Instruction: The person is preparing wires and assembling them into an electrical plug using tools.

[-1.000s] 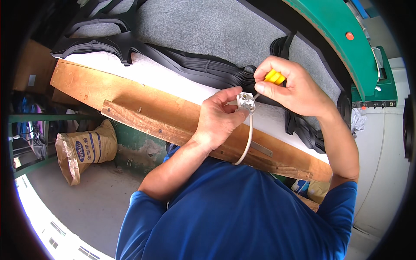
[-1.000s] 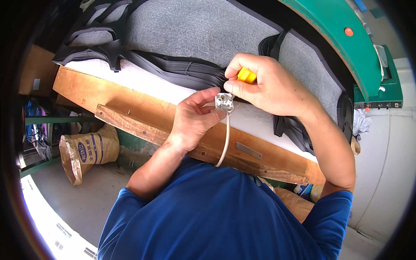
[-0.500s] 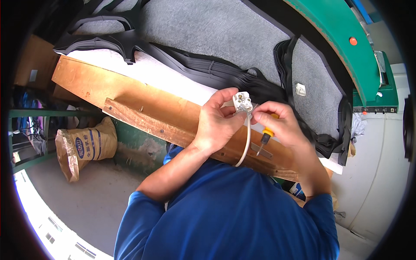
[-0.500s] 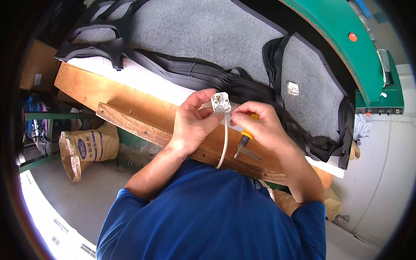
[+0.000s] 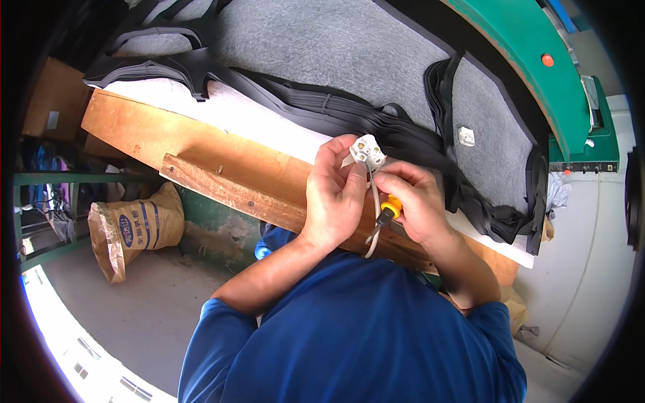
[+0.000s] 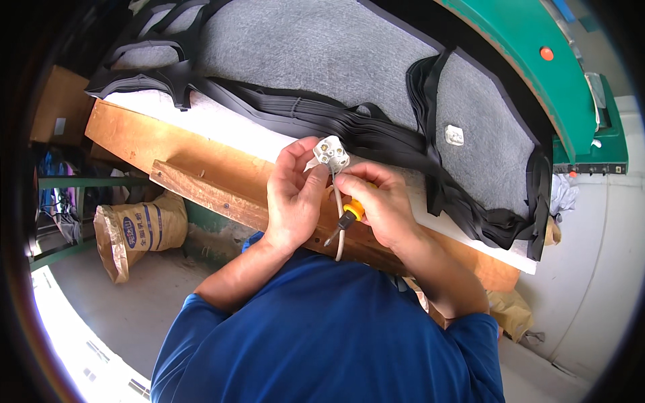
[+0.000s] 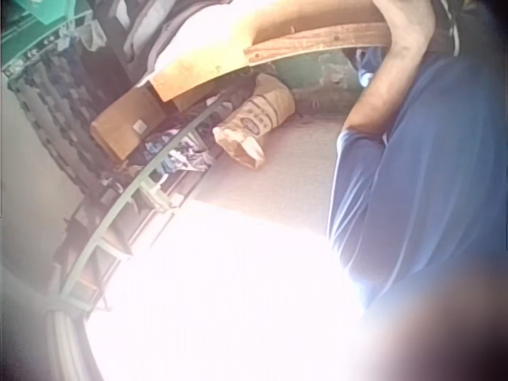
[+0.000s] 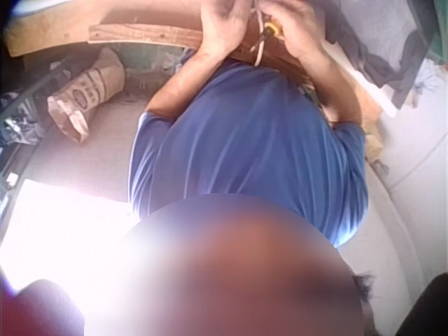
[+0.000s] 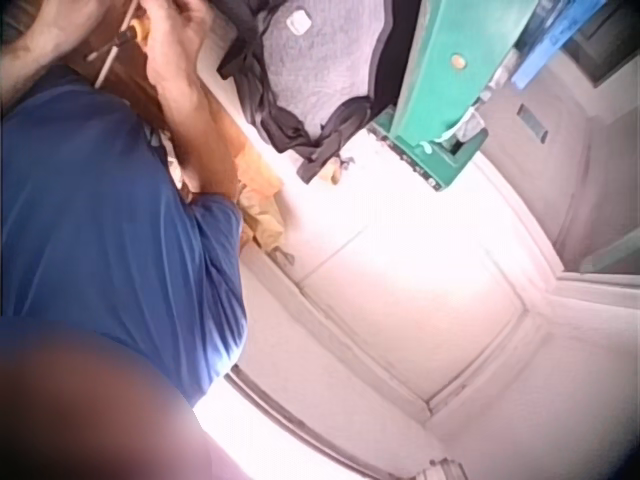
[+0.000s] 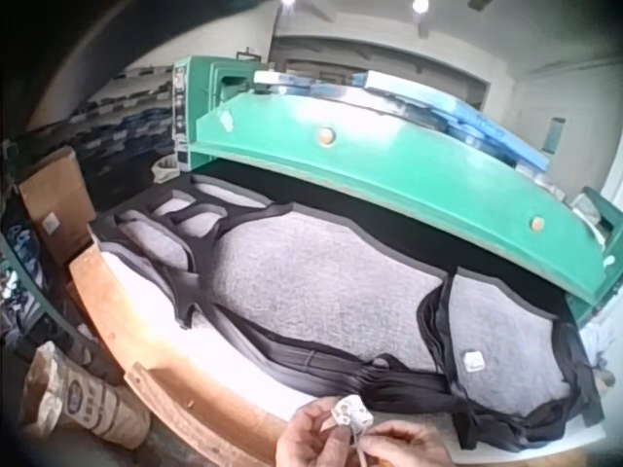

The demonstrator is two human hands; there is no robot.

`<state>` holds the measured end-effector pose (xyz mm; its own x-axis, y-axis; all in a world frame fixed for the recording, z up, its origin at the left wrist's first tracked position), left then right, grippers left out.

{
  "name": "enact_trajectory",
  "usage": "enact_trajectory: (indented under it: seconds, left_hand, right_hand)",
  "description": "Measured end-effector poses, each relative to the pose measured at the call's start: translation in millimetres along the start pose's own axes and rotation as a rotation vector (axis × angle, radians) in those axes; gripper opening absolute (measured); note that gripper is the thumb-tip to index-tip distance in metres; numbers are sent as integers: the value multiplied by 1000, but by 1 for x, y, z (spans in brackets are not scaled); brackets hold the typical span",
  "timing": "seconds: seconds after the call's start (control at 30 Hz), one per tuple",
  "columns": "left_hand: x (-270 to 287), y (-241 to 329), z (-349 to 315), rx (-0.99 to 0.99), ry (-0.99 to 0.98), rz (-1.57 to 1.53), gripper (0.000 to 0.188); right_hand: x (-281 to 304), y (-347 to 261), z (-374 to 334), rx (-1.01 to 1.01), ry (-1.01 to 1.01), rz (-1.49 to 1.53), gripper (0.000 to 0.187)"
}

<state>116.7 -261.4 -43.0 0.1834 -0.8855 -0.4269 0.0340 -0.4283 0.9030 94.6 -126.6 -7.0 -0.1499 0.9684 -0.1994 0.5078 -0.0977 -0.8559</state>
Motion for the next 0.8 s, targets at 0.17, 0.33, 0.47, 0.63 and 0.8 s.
enact_trajectory:
  seconds: [0.17, 0.33, 0.47, 0.63, 0.8]
  left_hand:
    - [-2, -1, 0, 35, 30, -41, 34]
    - [-3, -1, -3, 38, 60, -17, 35]
    - [-4, -4, -4, 3, 54, -13, 36]
    - [-6, -6, -8, -77, 44, -14, 37]
    - [-6, -8, -10, -264, 43, 106, 38]
  right_hand:
    - [-2, -2, 5, 184, -11, -119, 11]
    - [1, -15, 13, 164, -115, -370, 9]
    - [-1, -23, 13, 88, -139, -498, 8]
    - [-1, -27, 16, 97, -192, -591, 8]
    - [-1, -25, 18, 35, -214, -473, 9]
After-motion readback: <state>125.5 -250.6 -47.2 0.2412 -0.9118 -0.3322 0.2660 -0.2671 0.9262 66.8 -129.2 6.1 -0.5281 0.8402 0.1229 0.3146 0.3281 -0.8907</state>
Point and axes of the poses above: each hand's wrist, its own z-axis towards the middle knuckle, its own x-axis out of the back of the hand, y = z × x, the point moved 1 cm from there along z, towards the middle knuckle, and after that the axes turned 6 degrees about z, right-handed, at the moved point
